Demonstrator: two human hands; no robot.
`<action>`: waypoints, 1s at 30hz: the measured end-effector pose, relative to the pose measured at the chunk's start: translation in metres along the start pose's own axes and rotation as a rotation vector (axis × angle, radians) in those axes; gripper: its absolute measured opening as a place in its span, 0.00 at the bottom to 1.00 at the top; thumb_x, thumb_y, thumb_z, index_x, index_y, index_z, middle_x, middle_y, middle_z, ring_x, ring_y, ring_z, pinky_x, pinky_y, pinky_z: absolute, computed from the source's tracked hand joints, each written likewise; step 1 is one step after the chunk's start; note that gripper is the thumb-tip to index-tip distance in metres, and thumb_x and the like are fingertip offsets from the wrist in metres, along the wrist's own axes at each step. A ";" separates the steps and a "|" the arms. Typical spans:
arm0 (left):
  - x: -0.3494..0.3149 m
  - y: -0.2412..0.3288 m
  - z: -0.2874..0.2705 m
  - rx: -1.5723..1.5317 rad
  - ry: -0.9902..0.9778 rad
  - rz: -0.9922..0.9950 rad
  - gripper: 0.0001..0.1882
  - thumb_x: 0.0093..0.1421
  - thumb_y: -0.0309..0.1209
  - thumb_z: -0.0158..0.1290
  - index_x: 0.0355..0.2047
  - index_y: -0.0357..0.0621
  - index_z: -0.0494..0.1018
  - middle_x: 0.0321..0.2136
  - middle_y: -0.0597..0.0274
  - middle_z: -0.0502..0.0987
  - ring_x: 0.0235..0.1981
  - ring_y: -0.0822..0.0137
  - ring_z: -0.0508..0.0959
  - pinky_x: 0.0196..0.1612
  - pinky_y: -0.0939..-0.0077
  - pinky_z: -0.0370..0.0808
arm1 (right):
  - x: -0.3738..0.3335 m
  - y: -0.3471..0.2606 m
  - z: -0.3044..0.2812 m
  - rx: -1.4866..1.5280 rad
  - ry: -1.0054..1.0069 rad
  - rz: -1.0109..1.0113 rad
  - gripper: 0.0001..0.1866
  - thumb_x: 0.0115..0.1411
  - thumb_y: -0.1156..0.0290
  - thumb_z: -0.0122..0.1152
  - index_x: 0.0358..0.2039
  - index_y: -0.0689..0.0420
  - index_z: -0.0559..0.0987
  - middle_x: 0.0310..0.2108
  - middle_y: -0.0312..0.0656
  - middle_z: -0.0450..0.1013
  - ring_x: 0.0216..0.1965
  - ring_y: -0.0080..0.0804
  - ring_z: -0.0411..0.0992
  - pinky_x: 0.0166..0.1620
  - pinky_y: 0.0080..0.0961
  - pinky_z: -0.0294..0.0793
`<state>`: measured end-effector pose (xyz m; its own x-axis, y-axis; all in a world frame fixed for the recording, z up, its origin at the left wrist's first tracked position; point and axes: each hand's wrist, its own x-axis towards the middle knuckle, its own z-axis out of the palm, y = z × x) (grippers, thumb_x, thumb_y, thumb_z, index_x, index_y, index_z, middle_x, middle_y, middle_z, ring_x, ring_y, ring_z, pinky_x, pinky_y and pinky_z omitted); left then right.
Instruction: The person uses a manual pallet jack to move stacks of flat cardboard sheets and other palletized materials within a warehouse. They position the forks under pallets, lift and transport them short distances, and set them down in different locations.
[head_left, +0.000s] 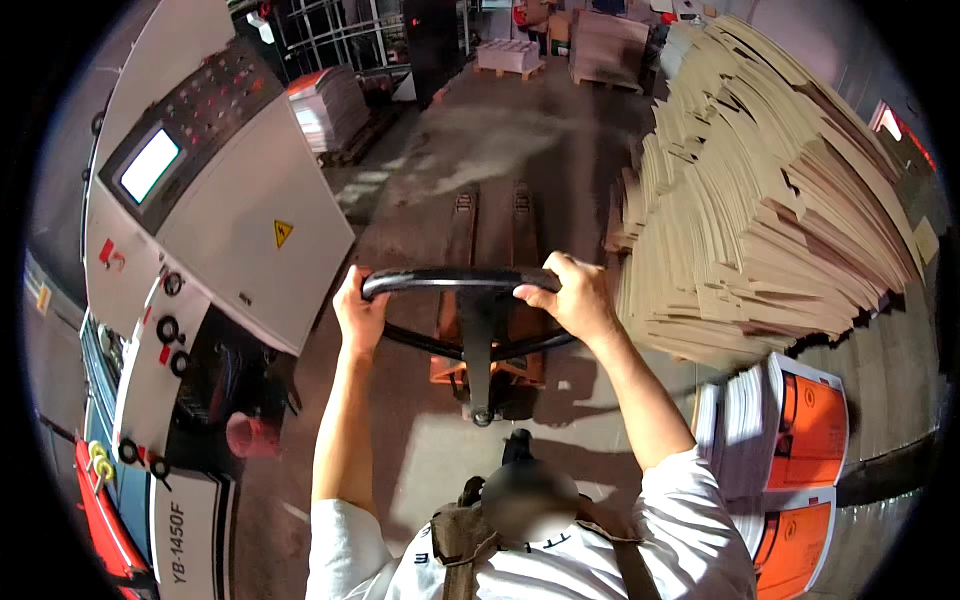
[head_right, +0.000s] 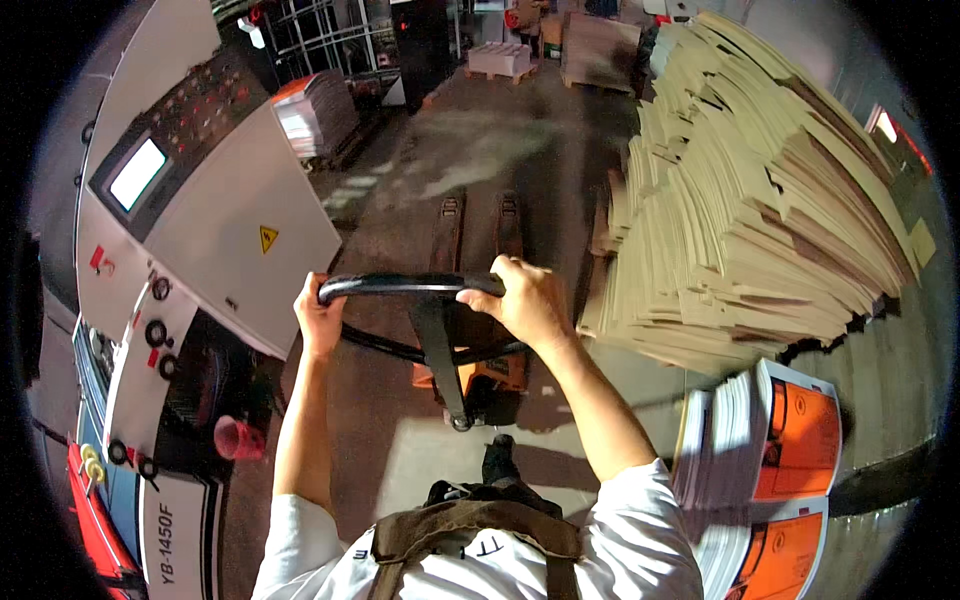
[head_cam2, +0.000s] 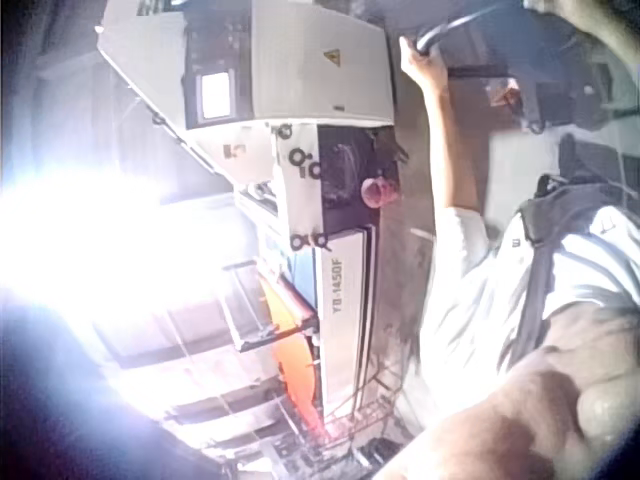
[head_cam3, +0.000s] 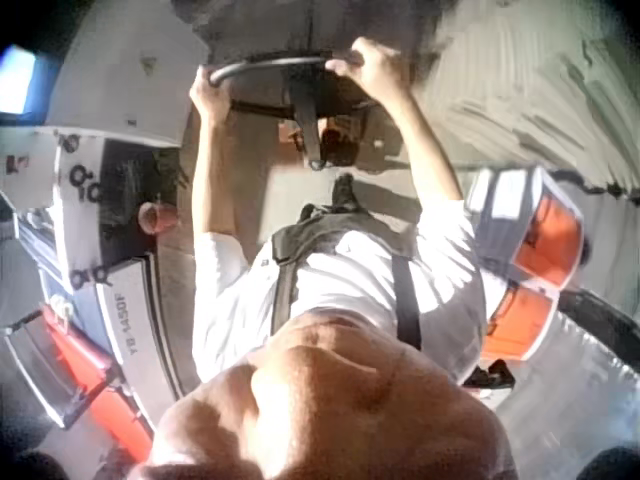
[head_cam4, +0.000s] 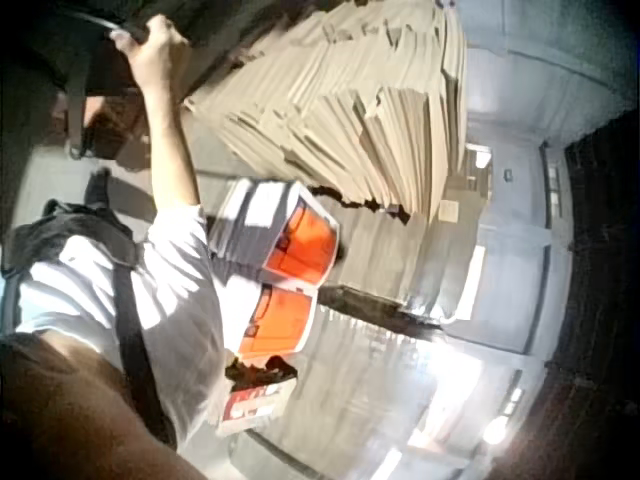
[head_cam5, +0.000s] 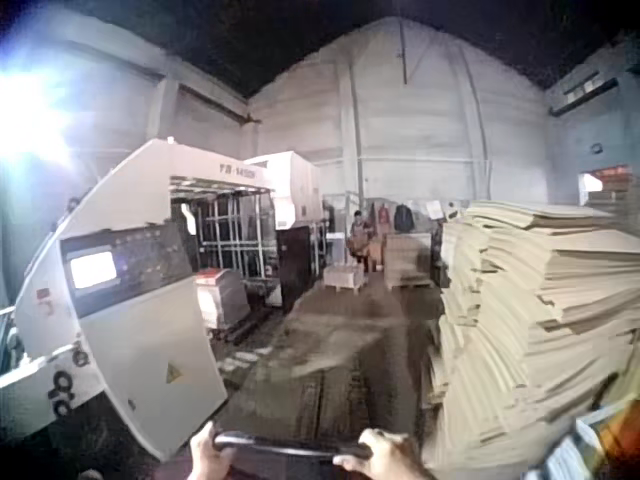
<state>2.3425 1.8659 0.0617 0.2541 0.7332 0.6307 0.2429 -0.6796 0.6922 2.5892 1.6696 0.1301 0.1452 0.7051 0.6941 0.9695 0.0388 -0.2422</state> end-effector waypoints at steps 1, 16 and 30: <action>0.020 -0.009 0.021 -0.022 -0.004 0.002 0.14 0.46 0.20 0.60 0.30 0.38 0.67 0.20 0.56 0.69 0.22 0.62 0.70 0.29 0.73 0.69 | 0.015 0.019 0.011 -0.008 -0.026 0.032 0.32 0.51 0.35 0.57 0.20 0.57 0.70 0.16 0.42 0.70 0.19 0.37 0.74 0.21 0.30 0.72; 0.311 -0.152 0.296 -0.010 -0.159 -0.079 0.14 0.44 0.21 0.62 0.30 0.38 0.69 0.24 0.49 0.73 0.27 0.51 0.76 0.31 0.69 0.71 | 0.239 0.287 0.155 -0.087 -0.001 0.148 0.29 0.52 0.40 0.62 0.22 0.57 0.71 0.15 0.42 0.72 0.17 0.37 0.74 0.19 0.30 0.70; 0.555 -0.228 0.600 -0.132 -0.301 -0.014 0.15 0.45 0.23 0.63 0.31 0.40 0.67 0.27 0.50 0.74 0.31 0.47 0.76 0.34 0.64 0.72 | 0.417 0.587 0.242 -0.136 -0.051 0.382 0.25 0.48 0.46 0.69 0.24 0.57 0.72 0.17 0.46 0.72 0.22 0.44 0.75 0.25 0.35 0.72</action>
<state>2.9902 2.4137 0.0434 0.5216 0.6897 0.5022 0.1304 -0.6462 0.7520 3.1713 2.1581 0.1136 0.4929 0.6850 0.5365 0.8657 -0.3241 -0.3815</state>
